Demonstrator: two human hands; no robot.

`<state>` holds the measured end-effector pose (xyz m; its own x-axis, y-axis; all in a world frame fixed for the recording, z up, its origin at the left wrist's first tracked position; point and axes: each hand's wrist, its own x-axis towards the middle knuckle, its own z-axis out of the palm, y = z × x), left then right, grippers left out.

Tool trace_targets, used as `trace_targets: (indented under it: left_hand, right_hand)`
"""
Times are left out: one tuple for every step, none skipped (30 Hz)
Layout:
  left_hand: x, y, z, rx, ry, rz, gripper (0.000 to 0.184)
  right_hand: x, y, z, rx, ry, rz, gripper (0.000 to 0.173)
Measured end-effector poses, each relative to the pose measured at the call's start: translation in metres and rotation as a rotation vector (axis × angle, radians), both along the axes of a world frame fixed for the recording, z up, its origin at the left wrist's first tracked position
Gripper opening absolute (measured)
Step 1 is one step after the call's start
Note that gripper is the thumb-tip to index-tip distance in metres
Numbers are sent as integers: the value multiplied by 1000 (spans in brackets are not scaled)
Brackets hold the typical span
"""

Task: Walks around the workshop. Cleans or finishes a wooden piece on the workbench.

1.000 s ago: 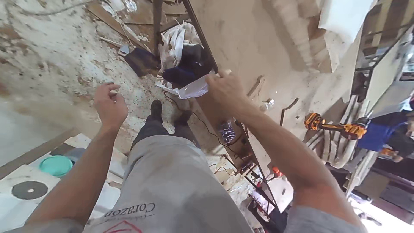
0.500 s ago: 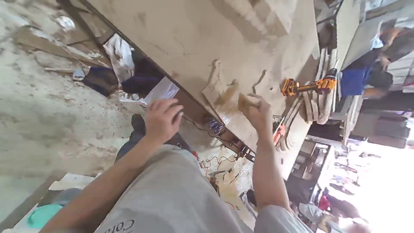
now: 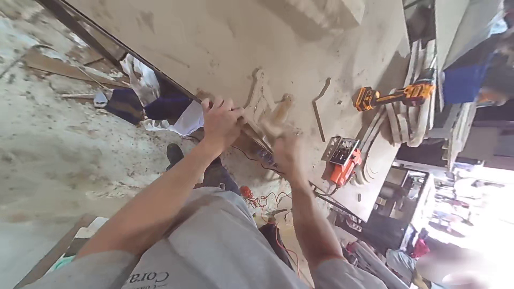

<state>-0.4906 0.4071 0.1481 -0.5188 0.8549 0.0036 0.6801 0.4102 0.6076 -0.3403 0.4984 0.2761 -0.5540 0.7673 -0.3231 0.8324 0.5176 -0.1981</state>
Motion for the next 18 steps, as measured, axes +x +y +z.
trace_targets:
  left_hand:
    - [2,-2,-1,25,1,12,25]
    - [5,-4,-1,34,0,23,24]
    - [7,-4,0,28,-1,35,23]
    - [8,-4,0,28,1,48,23]
    - [9,-4,-2,38,8,69,23]
    - [10,-4,-3,41,9,87,23]
    - [11,-4,-3,41,5,102,23]
    - [10,-4,-2,36,-3,114,22]
    - [11,-4,-1,30,-12,124,22]
    - [13,-3,0,23,-21,132,21]
    - [14,-2,0,26,-22,142,20]
    - [14,-1,-1,32,-24,153,19]
    - [15,-1,0,38,-27,155,18]
    - [14,0,0,41,-28,153,17]
    - [13,1,0,36,-29,149,18]
    - [13,0,-1,30,-27,145,18]
    - [13,-1,-1,31,-26,138,18]
    - [13,-2,-1,32,-34,128,19]
  right_hand:
    - [-9,20,6,69,59,9,35]
    - [-22,42,5,128,113,52,38]
    - [-40,64,-2,171,152,106,43]
    - [-61,82,-12,185,160,177,46]
    - [-81,97,-26,177,167,266,47]
    - [-97,107,-44,174,174,349,49]
    - [-106,112,-63,187,174,409,50]
    - [-110,112,-79,199,159,440,51]
    - [-104,107,-92,207,141,455,54]
    - [-93,99,-100,208,138,452,55]
    - [-82,89,-100,210,136,440,56]
    - [-70,77,-95,207,130,433,56]
    - [-56,63,-86,185,109,431,56]
    - [-47,52,-83,193,97,421,54]
    - [-41,41,-83,207,83,404,52]
    - [-32,28,-82,208,56,380,51]
    - [-23,13,-77,188,23,355,51]
    - [-12,-1,-69,132,-9,324,50]
